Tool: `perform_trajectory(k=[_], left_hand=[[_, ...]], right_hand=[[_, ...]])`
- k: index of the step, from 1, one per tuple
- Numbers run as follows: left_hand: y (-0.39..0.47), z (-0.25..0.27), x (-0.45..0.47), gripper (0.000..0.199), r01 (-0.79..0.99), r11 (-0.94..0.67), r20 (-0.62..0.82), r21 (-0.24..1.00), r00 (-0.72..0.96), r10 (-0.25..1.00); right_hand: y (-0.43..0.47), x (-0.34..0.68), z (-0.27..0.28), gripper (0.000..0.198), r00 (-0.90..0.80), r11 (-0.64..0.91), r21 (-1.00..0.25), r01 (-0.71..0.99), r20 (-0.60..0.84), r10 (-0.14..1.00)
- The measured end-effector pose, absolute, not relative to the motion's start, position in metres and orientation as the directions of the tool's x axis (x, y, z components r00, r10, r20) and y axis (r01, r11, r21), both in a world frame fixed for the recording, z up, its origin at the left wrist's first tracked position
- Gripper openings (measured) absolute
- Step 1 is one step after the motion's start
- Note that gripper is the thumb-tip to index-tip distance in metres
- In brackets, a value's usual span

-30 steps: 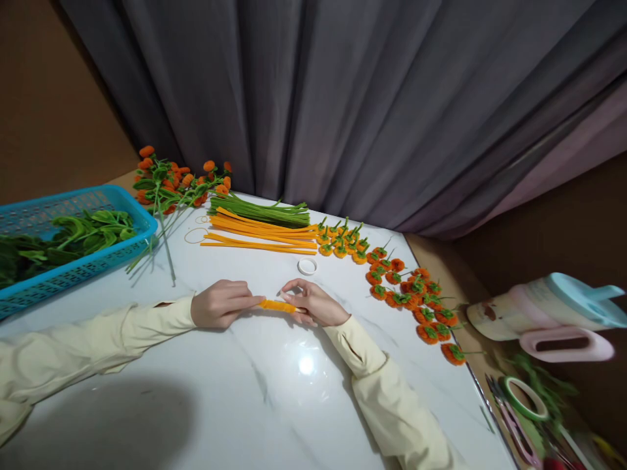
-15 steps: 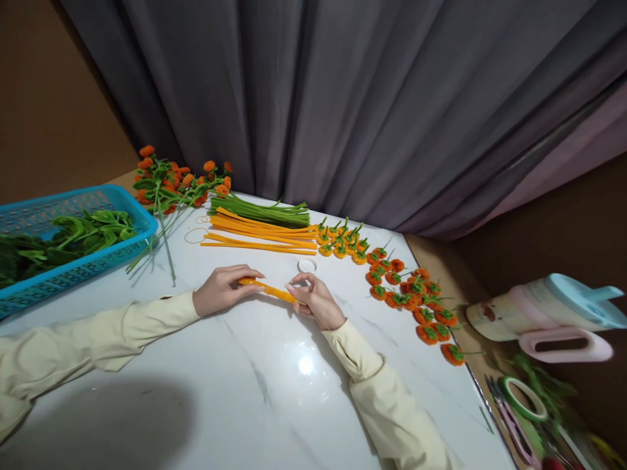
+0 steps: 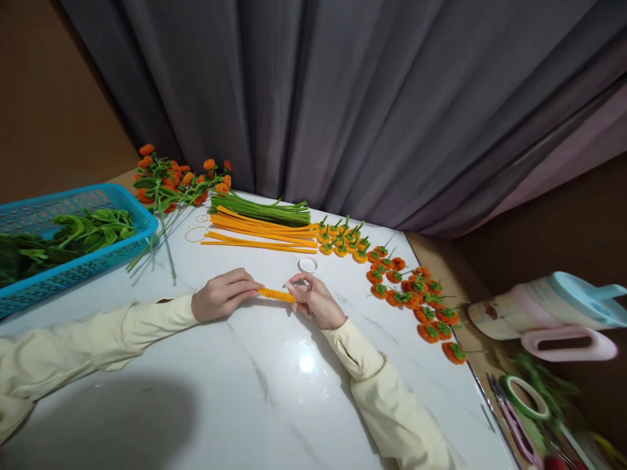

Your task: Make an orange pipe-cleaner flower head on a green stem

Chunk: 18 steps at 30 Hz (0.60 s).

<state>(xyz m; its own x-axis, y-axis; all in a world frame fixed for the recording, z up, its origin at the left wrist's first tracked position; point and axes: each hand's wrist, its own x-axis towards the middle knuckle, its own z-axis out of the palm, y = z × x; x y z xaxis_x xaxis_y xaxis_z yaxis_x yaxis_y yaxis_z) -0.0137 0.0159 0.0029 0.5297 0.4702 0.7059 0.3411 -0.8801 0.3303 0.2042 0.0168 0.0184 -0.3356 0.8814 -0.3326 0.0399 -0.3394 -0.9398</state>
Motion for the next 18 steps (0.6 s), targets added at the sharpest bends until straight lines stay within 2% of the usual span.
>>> perform_trajectory(k=[4,6,8,10,13,15,18], left_hand=[[0.016,0.003,-0.015,0.018,0.312,-0.919,0.731,0.242,0.564,0.384],[0.016,0.002,-0.014,0.017,0.304,-0.910,0.722,0.283,0.557,0.410],[0.016,0.001,-0.013,0.015,0.309,-0.859,0.692,0.408,0.510,0.512],[0.018,0.001,-0.011,0.011,0.296,-0.724,0.612,0.623,0.391,0.687],[0.021,0.005,-0.006,0.035,0.093,-0.365,0.342,0.926,0.203,0.918],[0.023,0.010,-0.003,0.045,-0.072,-0.147,0.158,0.986,0.183,0.970],[0.024,0.015,-0.001,0.039,-0.222,0.044,0.008,0.974,0.231,0.973]], right_hand=[[0.016,0.203,0.019,0.041,-0.327,-0.324,-0.944,0.071,-0.329,0.886],[0.015,0.202,0.018,0.041,-0.310,-0.315,-0.946,0.074,-0.322,0.894],[0.014,0.200,0.017,0.040,-0.287,-0.306,-0.950,0.067,-0.312,0.906],[0.014,0.199,0.015,0.040,-0.253,-0.286,-0.957,0.041,-0.287,0.924],[0.012,0.196,0.012,0.040,-0.185,-0.241,-0.970,-0.013,-0.234,0.954],[0.012,0.195,0.010,0.039,-0.136,-0.220,-0.975,-0.036,-0.213,0.968],[0.010,0.193,0.009,0.038,-0.085,-0.192,-0.980,-0.049,-0.188,0.978]])
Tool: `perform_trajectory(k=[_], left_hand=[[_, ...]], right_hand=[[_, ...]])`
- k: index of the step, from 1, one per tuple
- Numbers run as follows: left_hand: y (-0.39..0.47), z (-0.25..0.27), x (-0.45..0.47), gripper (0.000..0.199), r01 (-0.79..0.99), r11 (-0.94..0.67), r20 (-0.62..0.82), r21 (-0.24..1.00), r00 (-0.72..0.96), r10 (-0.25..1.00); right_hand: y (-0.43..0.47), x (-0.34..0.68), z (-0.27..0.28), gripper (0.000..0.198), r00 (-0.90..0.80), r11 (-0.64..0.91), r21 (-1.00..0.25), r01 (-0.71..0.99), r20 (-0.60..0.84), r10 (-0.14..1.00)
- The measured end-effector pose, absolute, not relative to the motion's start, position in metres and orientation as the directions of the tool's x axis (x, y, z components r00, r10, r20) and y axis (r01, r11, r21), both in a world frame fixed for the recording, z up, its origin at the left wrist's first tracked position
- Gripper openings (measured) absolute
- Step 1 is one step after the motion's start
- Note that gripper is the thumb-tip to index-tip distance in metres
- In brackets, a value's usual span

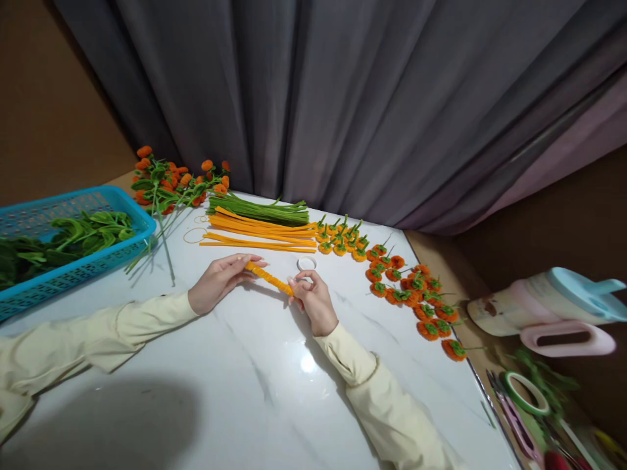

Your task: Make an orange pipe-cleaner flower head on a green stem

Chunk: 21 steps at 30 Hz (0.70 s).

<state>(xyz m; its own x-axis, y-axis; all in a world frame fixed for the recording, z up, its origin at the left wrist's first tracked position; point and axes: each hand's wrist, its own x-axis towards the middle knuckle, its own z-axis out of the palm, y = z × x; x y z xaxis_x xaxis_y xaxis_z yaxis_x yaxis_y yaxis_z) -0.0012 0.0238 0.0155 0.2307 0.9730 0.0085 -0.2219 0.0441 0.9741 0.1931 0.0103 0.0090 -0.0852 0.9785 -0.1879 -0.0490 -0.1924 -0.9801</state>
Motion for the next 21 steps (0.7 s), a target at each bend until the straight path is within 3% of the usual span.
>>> perform_trajectory(k=[4,21], left_hand=[[0.023,0.016,-0.001,0.041,-0.282,0.099,-0.017,0.954,0.280,0.960],[0.006,0.020,0.005,0.036,0.092,-0.161,0.131,0.983,0.271,0.954]], right_hand=[[0.009,0.192,0.009,0.039,-0.079,-0.175,-0.983,-0.050,-0.170,0.982],[0.007,0.188,0.010,0.036,-0.139,-0.199,-0.974,-0.108,-0.183,0.973]])
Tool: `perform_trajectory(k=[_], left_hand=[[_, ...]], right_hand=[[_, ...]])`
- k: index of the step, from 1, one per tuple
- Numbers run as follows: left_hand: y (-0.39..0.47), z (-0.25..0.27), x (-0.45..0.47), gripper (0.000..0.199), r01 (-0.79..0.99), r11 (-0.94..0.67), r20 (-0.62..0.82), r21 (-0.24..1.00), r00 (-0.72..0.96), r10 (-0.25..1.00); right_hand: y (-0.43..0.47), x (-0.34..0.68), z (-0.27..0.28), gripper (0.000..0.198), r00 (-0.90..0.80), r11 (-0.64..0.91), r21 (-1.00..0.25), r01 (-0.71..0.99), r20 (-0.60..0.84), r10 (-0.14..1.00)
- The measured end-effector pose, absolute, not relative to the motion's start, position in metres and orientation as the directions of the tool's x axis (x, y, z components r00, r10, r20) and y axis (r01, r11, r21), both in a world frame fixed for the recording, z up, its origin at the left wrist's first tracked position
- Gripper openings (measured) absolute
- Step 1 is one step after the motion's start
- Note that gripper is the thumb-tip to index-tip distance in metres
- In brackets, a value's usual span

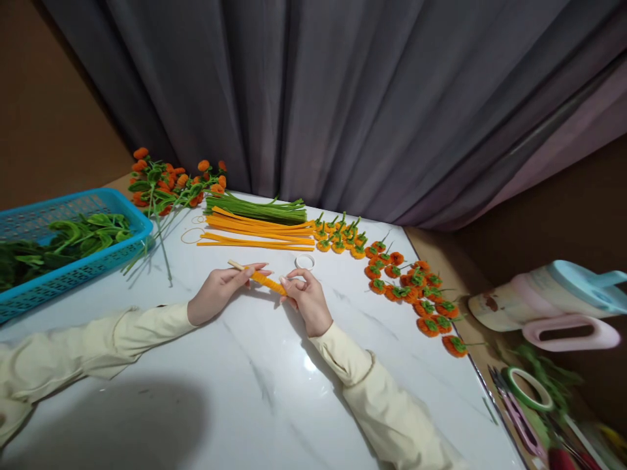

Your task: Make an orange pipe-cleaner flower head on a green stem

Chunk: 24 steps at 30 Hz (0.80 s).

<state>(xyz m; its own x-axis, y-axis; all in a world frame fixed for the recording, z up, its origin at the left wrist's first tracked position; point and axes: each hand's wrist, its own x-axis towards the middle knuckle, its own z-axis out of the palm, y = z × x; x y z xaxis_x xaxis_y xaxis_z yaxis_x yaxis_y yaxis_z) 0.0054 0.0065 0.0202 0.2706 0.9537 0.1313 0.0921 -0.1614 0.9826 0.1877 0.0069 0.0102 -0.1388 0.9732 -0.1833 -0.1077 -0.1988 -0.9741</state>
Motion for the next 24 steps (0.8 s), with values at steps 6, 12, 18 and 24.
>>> perform_trajectory(k=[6,12,18,24], left_hand=[[0.002,0.018,0.015,0.030,0.152,-0.348,0.286,0.925,0.323,0.902],[0.008,0.011,0.029,0.028,0.182,-0.471,0.400,0.863,0.322,0.858],[0.014,0.009,0.033,0.034,0.301,-0.422,0.335,0.855,0.299,0.893],[0.022,0.010,0.030,0.045,0.317,-0.148,0.061,0.937,0.267,0.962]], right_hand=[[0.008,0.189,0.009,0.036,-0.124,-0.192,-0.965,-0.178,-0.172,0.977],[0.008,0.191,0.009,0.036,-0.099,-0.190,-0.951,-0.243,-0.171,0.980],[0.008,0.193,0.012,0.036,-0.132,-0.227,-0.937,-0.264,-0.198,0.971],[0.011,0.193,0.013,0.037,-0.177,-0.306,-0.928,-0.213,-0.271,0.946]])
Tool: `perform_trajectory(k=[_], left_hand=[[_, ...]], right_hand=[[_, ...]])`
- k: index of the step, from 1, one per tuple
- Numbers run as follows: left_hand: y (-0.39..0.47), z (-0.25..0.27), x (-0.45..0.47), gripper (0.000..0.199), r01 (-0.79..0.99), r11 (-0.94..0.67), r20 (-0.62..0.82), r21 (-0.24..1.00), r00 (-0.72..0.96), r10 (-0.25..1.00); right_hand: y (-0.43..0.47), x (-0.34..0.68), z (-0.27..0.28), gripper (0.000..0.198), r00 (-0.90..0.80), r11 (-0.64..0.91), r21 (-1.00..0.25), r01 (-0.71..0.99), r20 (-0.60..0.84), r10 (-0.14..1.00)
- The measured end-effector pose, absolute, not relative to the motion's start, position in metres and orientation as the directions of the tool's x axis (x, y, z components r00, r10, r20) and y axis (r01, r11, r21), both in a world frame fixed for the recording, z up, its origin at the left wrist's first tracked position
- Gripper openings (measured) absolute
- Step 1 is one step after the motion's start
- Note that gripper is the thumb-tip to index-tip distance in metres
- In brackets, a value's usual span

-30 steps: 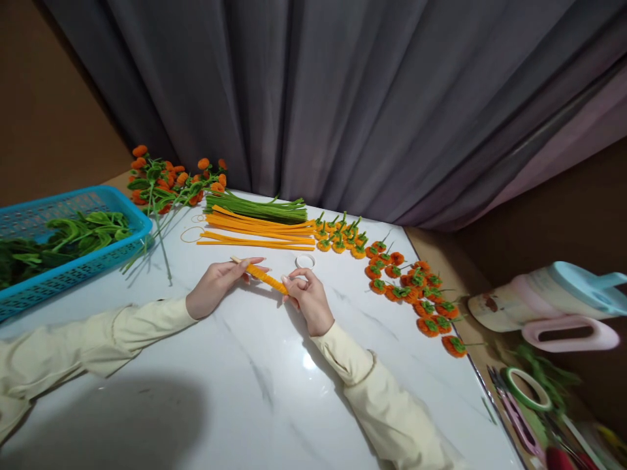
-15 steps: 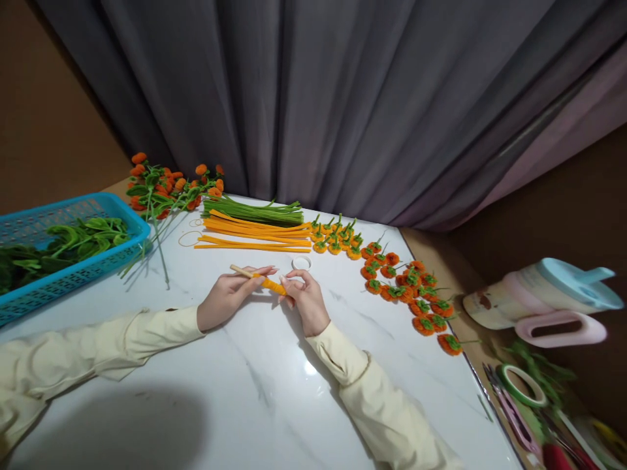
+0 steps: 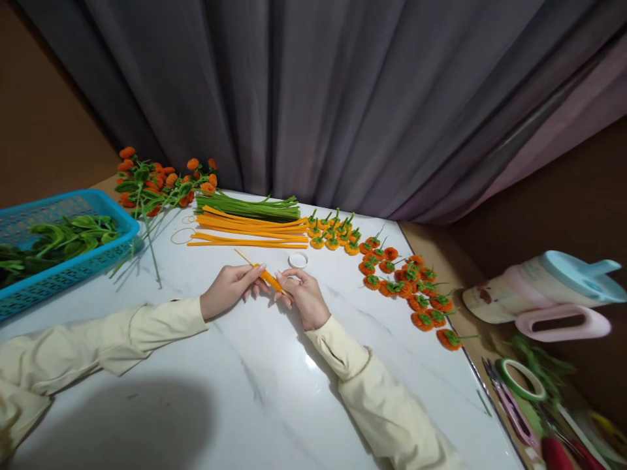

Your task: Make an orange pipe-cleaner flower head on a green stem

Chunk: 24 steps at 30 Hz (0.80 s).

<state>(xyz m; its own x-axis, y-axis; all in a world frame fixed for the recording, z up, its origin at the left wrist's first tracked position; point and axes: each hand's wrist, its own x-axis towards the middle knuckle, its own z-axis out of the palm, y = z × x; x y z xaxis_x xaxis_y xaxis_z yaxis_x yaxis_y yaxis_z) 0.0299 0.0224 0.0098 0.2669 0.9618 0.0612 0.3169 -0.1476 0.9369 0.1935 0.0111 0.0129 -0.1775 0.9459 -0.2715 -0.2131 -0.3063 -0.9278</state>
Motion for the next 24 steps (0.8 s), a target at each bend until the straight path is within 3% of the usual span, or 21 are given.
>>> perform_trajectory(k=[12,20,24], left_hand=[[0.0226,0.0077,0.0276,0.045,0.258,-0.144,0.086,0.955,0.223,0.971],[0.0225,0.0083,0.0274,0.049,0.251,-0.058,0.004,0.966,0.210,0.978],[0.0216,0.0111,0.0284,0.043,0.149,-0.016,-0.017,0.989,0.219,0.975]], right_hand=[[0.0123,0.1989,0.0127,0.033,-0.262,-0.316,-0.941,-0.124,-0.276,0.925],[0.0091,0.1937,0.0070,0.029,-0.216,-0.170,-0.980,-0.100,-0.145,0.966],[0.0063,0.1898,0.0054,0.030,-0.209,-0.143,-0.986,-0.090,-0.122,0.970]])
